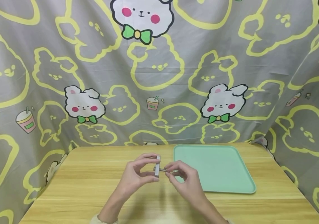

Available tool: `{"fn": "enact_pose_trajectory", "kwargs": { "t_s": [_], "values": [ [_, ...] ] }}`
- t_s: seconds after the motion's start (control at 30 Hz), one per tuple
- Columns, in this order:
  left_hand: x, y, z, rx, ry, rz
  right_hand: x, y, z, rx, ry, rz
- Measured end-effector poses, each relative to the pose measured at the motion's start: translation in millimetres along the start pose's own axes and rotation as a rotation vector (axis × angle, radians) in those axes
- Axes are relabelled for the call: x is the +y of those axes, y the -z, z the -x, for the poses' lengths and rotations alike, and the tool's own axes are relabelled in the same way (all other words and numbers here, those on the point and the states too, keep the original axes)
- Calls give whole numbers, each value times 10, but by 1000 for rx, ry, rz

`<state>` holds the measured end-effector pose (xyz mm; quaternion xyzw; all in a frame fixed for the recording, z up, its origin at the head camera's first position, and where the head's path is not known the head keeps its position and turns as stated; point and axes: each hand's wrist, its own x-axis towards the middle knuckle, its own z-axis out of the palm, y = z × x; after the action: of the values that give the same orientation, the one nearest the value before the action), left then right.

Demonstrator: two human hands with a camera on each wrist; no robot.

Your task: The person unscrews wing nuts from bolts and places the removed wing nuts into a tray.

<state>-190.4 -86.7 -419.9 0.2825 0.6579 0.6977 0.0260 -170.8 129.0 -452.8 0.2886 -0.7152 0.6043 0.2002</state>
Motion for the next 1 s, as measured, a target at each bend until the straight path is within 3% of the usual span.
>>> {"fn": "enact_pose_trajectory", "kwargs": {
  "t_s": [0.3,0.4,0.47,0.63,0.77,0.87,1.0],
  "values": [
    [10,26,-10,2,-25,7,83,-33,-58,71,528,322],
    [9,27,-8,1,-25,9,64,-42,-82,72,626,393],
    [3,29,-4,1,-25,5,62,-42,-79,62,638,417],
    [-15,37,1,7,-18,-2,85,-30,-69,46,596,381],
    [-16,37,0,6,-16,-9,74,-7,-52,41,463,306],
    [-5,30,-1,7,-9,-12,36,12,-30,29,289,198],
    [10,18,-4,16,1,-4,-20,44,-28,25,-65,-17]
  ]
}}
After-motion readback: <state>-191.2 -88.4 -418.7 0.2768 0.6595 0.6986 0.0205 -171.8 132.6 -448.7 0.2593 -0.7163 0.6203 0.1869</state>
